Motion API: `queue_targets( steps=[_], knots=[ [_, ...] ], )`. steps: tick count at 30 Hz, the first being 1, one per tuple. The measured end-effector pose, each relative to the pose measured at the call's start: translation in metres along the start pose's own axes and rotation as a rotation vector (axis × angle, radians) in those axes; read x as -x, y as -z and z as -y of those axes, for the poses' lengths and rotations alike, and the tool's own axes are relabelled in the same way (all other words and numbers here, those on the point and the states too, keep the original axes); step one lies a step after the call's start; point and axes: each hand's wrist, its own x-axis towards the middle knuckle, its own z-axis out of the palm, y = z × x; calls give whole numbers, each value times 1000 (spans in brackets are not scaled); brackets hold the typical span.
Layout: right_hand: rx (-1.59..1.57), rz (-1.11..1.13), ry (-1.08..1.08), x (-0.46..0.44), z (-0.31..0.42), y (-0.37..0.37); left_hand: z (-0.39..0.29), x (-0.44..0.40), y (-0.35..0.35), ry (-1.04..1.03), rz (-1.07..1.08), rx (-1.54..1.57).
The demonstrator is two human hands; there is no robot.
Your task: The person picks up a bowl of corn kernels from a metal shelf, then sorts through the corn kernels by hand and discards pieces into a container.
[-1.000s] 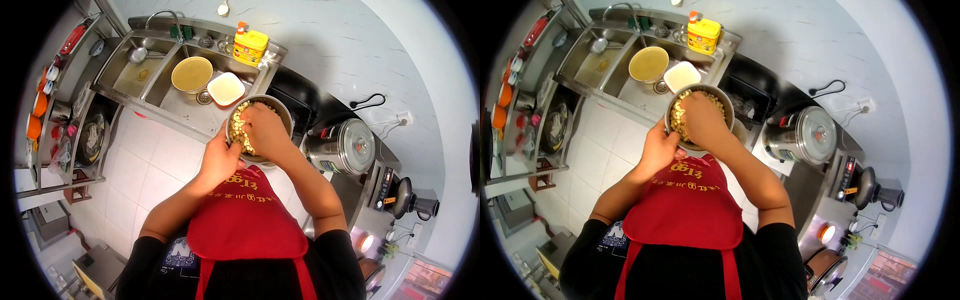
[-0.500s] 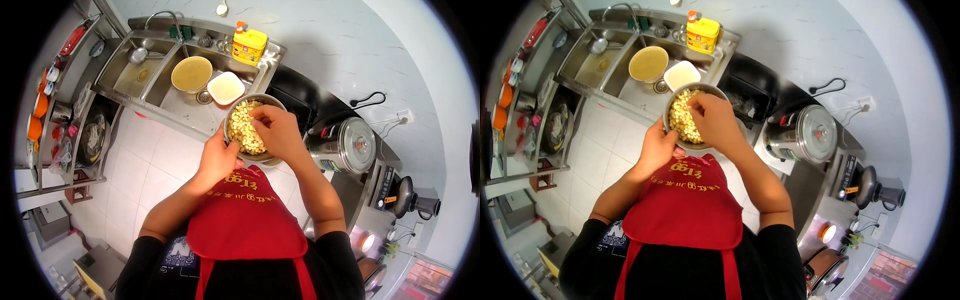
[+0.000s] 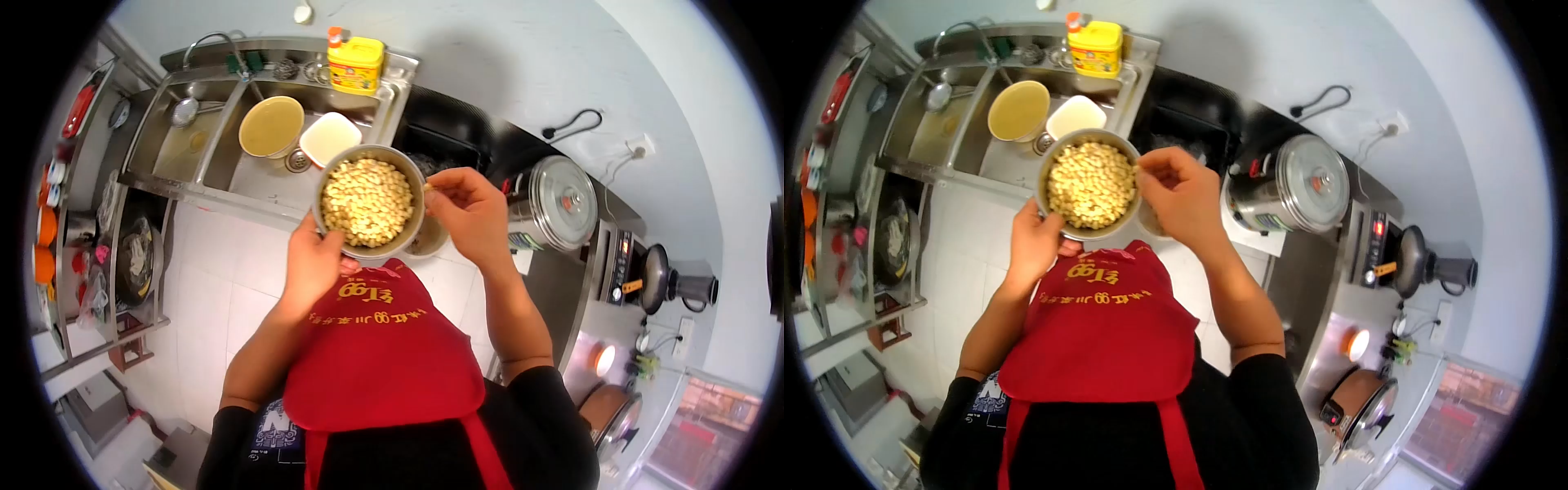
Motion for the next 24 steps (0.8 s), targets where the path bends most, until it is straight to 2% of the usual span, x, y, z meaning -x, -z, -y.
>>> queue_targets(
  steps=[3, 5, 6, 8, 11, 12, 14, 15, 17, 18, 20, 21, 22, 23, 24],
  knots=[
    [-62, -148, 1, 8, -49, 31, -5, 4, -4, -21, -19, -30],
    [160, -214, -85, 6, -101, 49, -3, 2, -1, -22, -59, -56],
    [157, -218, -88, 0, -131, 54, -4, 3, -2, -32, -67, -62],
    [730, -11, -82, -9, -183, 57, -6, 3, 0, -30, -66, -78],
    [806, -30, -99, -23, -211, 60, -9, 2, -2, -47, -89, -97],
    [798, -25, -99, -25, -196, 60, -9, 3, -2, -49, -87, -95],
    [864, -61, -332, -31, -145, 55, -10, 4, -2, -57, -95, -99],
    [855, -52, -322, -31, -154, 60, -10, 5, -3, -58, -86, -84],
    [890, -53, -8, -29, -176, 72, -9, 7, -4, -75, -96, -61],
    [883, -38, 5, -27, -163, 65, -10, 8, -4, -71, -101, -51],
    [697, -159, 175, -15, -100, 58, -12, 11, -6, -68, -118, -35],
    [694, -149, 178, -6, -68, 52, -13, 12, -6, -66, -106, -19],
    [562, -115, 154, 4, -35, 42, -13, 13, -6, -63, -90, -5],
    [431, -85, 132, 8, -15, 31, -13, 14, -7, -64, -94, -5],
    [429, -84, 135, 8, -8, 21, -13, 14, -8, -71, -82, -4]
  ],
)
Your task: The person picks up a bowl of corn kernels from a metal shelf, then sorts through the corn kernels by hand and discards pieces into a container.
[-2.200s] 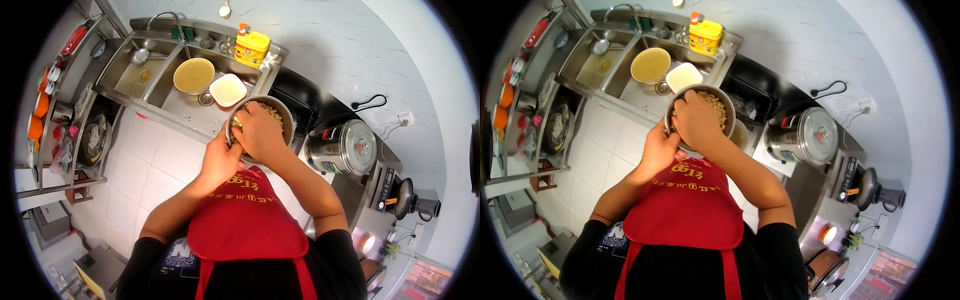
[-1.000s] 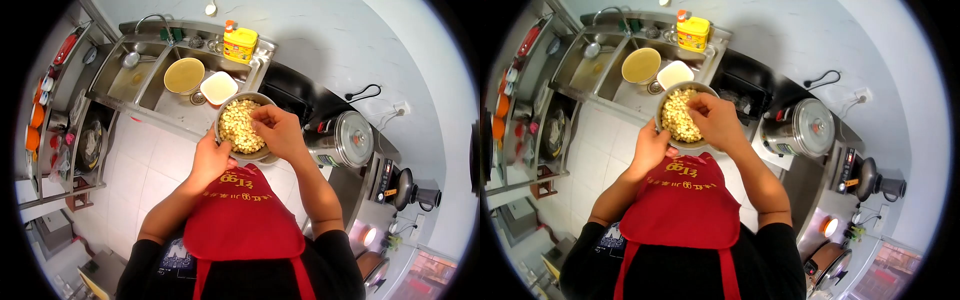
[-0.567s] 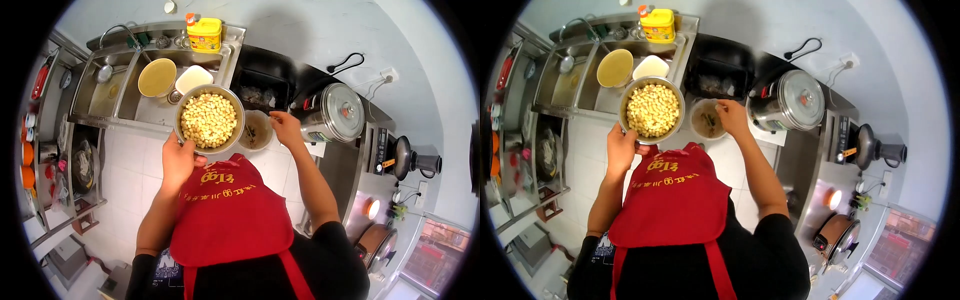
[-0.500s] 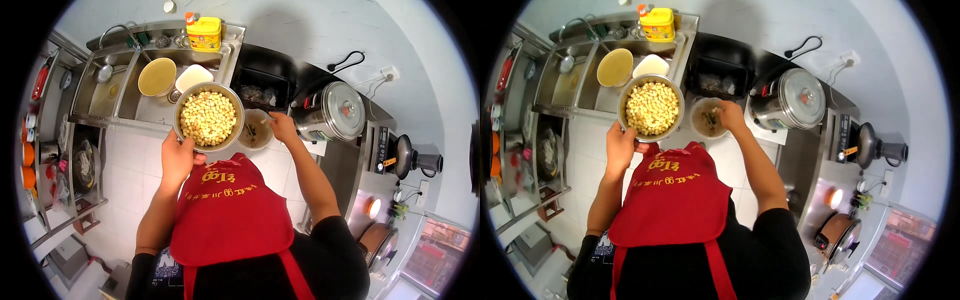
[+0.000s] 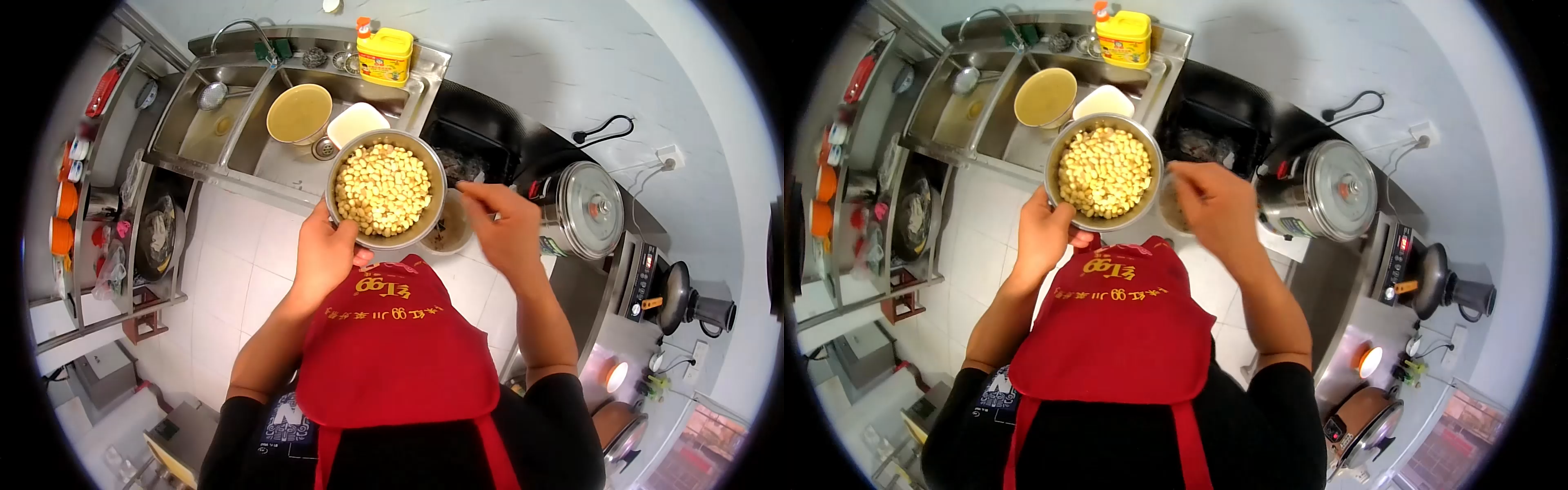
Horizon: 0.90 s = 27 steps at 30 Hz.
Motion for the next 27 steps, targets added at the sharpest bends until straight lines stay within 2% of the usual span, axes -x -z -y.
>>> queue_targets(
  steps=[2, 5, 8, 12, 15, 18, 20, 23, 25, 27],
  knots=[
    [-57, 126, 339, 0, 17, -16, 1, 0, 0, 1, 18, -3],
    [51, 182, 406, -3, 37, -47, -1, 1, -3, 6, 34, -19],
    [202, 158, 447, -9, 41, -70, -7, 6, -8, 14, 41, -44],
    [254, 135, 524, -13, 42, -78, -2, 8, -9, 29, 65, -30],
    [314, 171, 510, -16, 35, -81, -4, 8, -8, 46, 59, -41],
    [198, 126, 441, -15, 40, -66, 0, 8, -7, -2, 44, -33],
    [-76, 182, 73, -17, 50, -37, -3, 7, -7, 7, 35, -39],
    [-218, 208, -58, -19, 22, -14, -1, 6, -5, 42, 38, -41],
    [-153, 223, -50, -17, 21, -8, -1, 4, -4, 56, 46, -35],
    [150, 238, 367, -15, 14, -11, 0, 1, -3, 44, 56, -24]
  ],
)
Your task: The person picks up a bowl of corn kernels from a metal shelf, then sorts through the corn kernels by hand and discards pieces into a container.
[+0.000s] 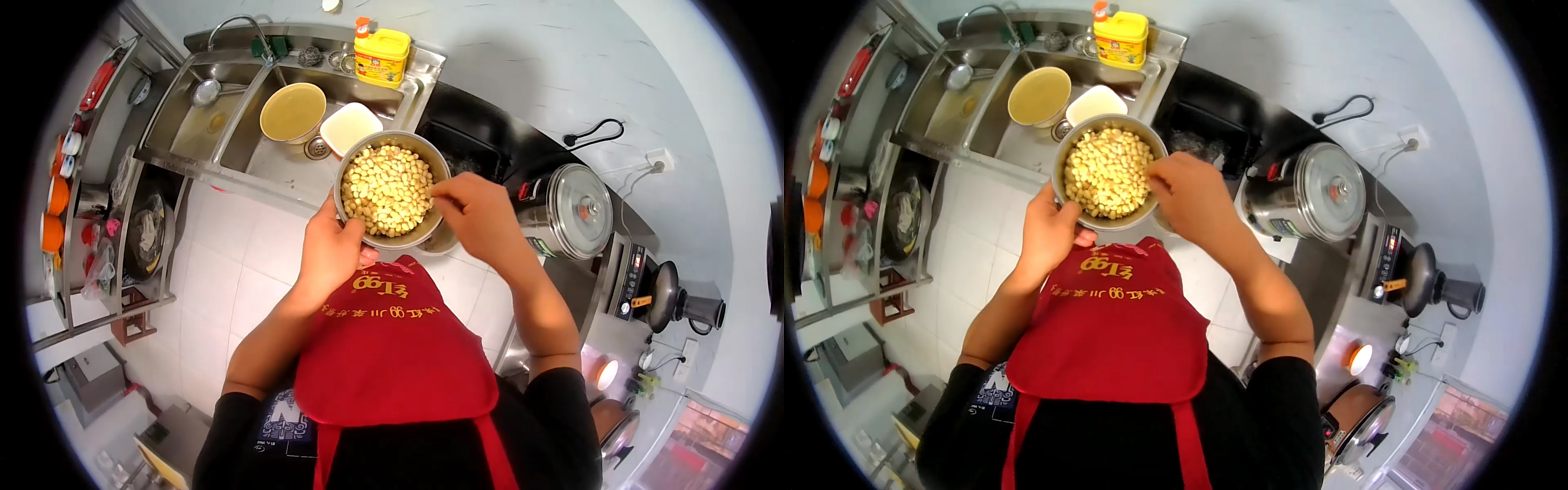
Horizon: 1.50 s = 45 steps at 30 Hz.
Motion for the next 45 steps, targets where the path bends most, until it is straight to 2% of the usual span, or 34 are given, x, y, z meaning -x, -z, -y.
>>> queue_targets(
  steps=[7, 13, 19, 25, 32, 34, 38, 41, 42, 45],
  knots=[
    [334, 236, 16, -6, 11, -23, 1, -2, -1, -16, 18, -7],
    [416, 169, 64, -1, 5, -42, 1, -1, -3, -11, 19, -15],
    [407, 223, 32, -6, 6, -44, 2, -4, -4, -26, -4, -16],
    [406, 149, 55, -3, 2, -47, 2, -5, -4, -14, 38, -15],
    [453, 168, 31, -2, 1, -51, 0, -4, -7, -38, 11, -34],
    [271, 162, -33, -3, 7, -40, 0, -5, -7, -33, 7, -47],
    [104, 132, -28, 1, 7, -16, 1, -4, -7, -24, 17, -25],
    [-419, -89, -313, 22, -1, 9, 2, -4, -7, -16, 5, -14],
    [-516, -187, -403, 30, -10, 13, 3, -4, -7, -19, -6, -16],
    [-610, -282, -504, 56, -61, 11, 4, -7, -6, -5, -8, 4]
  ],
)
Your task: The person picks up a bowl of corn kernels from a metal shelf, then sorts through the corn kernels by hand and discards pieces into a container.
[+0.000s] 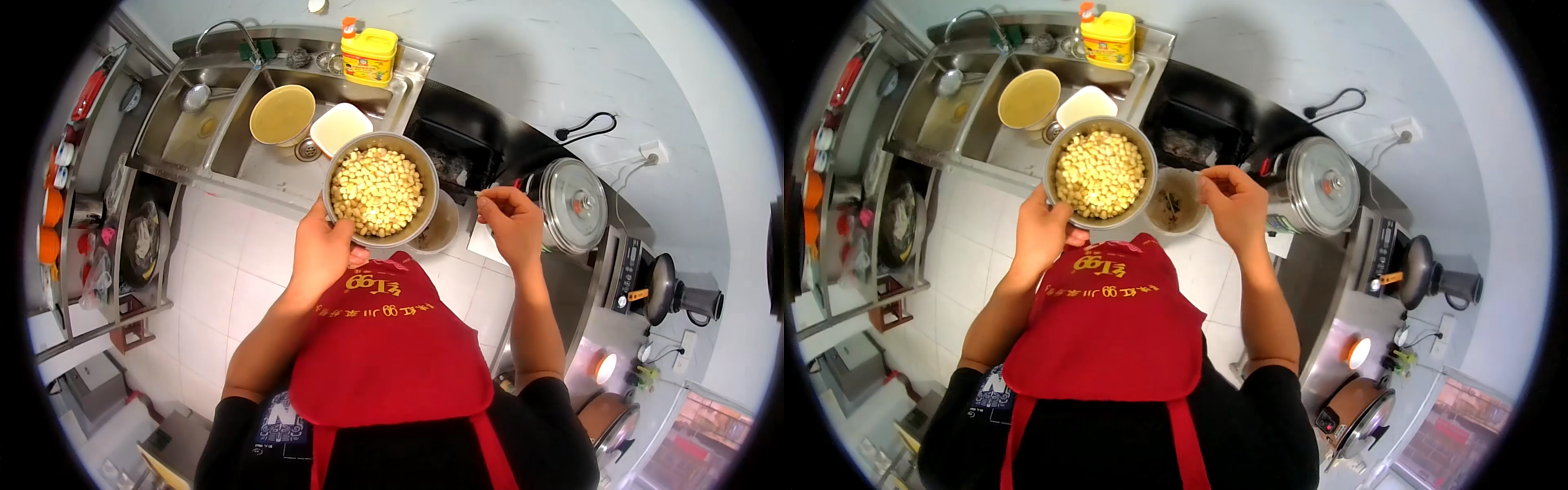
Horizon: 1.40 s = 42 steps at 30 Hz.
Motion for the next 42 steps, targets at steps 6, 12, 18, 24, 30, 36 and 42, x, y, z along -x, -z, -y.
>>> queue_targets(
  steps=[6, 12, 18, 24, 30, 36, 42],
  knots=[
    [681, 62, 69, -21, -92, 18, 1, -2, 0, -25, -14, -16],
    [947, -19, 13, -32, -55, 13, 0, 0, -1, -36, -1, -15],
    [1044, 30, 6, -36, -66, 19, -3, 2, -1, -23, -1, -38],
    [839, -20, 136, -23, -29, 11, -5, 4, -3, -34, 12, -8],
    [716, 30, 422, 3, 52, -48, -5, 6, -4, -36, 31, -10],
    [1157, 78, 465, -12, 44, -78, -2, 5, -5, -24, 32, -9],
    [1236, -22, 533, -12, 22, -85, 1, 6, -7, -48, 6, -49]
  ],
)
